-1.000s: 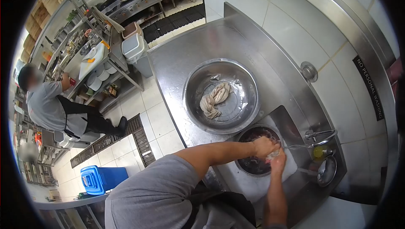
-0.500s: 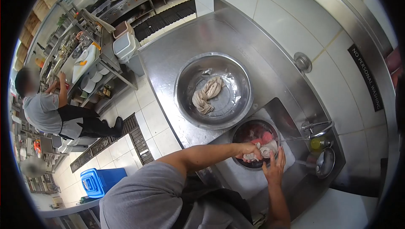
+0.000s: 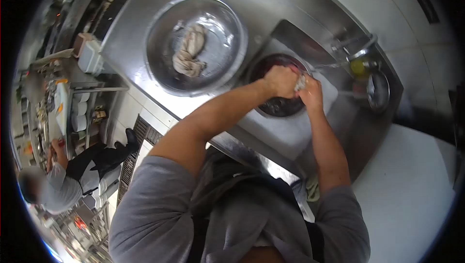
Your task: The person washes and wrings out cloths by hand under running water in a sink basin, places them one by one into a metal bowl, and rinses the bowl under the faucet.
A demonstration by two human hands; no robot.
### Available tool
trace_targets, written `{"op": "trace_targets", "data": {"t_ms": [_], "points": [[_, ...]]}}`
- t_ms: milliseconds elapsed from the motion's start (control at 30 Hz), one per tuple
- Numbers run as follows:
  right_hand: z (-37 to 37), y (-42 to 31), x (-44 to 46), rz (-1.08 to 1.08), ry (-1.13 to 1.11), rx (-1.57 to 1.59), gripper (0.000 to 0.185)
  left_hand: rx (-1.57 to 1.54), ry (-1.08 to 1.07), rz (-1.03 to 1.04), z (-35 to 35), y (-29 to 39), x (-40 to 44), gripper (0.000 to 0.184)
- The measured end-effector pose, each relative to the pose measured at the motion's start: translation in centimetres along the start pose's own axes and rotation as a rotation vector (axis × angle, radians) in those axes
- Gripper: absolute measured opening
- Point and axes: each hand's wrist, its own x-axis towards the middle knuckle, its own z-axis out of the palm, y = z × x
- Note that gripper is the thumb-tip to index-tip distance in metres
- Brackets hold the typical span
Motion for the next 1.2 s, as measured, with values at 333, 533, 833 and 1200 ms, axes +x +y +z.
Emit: {"op": "trace_targets", "data": {"t_ms": [333,533,833,1200], "points": [[1.9,-2.9,-3.0,0.398,0.013,0.264,0.038,0.111,0.416,0.162,4.8,-3.3,-1.7,0.027],[-1.4,6.6,6.2,0.53,0.183,0.693,0.024,-0.202,0.635,-0.317,-7.5,-2.8,-10.6,0.051],[12.6,12.3,2.3,0.215,-0.135,-0.329,0.045,0.067,0.601,-0.411,-12.6,-8.1,-18.3,0.062],[19.0,15.5,-4.2,0.646,0.246,0.277,0.024,-0.464,0.525,-0.283,-8.7,-5.0,-17.7,0.027]]}}
